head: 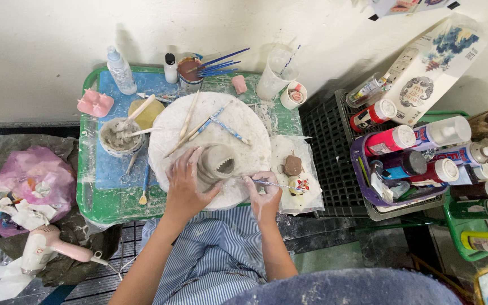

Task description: The person uses sculpting tools and a brush to shape and detail a clay shark sculpture sitting on a rotating wheel.

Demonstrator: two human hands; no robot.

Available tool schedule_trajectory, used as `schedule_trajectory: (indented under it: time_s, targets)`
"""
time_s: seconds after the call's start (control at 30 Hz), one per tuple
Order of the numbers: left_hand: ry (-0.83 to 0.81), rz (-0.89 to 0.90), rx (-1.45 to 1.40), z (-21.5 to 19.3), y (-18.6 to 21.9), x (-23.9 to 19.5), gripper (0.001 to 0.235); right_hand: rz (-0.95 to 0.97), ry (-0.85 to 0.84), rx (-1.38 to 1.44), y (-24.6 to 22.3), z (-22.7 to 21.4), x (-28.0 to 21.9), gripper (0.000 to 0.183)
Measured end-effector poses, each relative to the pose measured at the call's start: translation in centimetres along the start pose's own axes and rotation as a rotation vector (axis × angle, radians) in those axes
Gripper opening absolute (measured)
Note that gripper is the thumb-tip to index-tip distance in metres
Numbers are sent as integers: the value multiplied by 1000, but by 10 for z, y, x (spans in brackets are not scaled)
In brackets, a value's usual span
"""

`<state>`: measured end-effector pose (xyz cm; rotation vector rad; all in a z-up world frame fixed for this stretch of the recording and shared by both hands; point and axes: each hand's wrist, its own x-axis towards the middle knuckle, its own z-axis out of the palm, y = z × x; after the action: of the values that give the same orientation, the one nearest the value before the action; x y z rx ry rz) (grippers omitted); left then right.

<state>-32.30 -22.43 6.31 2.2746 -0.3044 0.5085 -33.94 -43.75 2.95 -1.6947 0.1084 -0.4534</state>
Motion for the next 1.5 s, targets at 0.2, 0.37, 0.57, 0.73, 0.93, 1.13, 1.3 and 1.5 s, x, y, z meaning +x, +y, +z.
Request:
schedule_trajectory:
  time_s: [0.2,0.37,0.57,0.73,0.93,1.13,1.3,1.5]
  targets:
    - [9,-6,-175,-11,-2,-7,97,52,19,39,-3,-8,-2,20]
    - [-21,1,18,-29,-1,-10,86,-249,-88,-214,-13,1,-13,24]
    - [-1,28,-29,-32,-4,-11,85,-472,-129,-278,-18,5,-9,27]
    - [22,24,-102,-34,-11,-15,79,-189,-48,-201,-20,-6,-7,23]
    - [9,9,-27,-43,-16,-17,73,-344,-119,-438,-21,0,-10,29]
    - [12,9,-2,-45,-16,-22,73,-342,-108,-325,-20,-10,-7,25]
    - [3,10,-18,-34,-10,-19,77,-110,-104,-122,-11,-5,-5,23]
    - [17,24,-42,-29,-8,-20,80,70,-48,25,-2,-3,9,18]
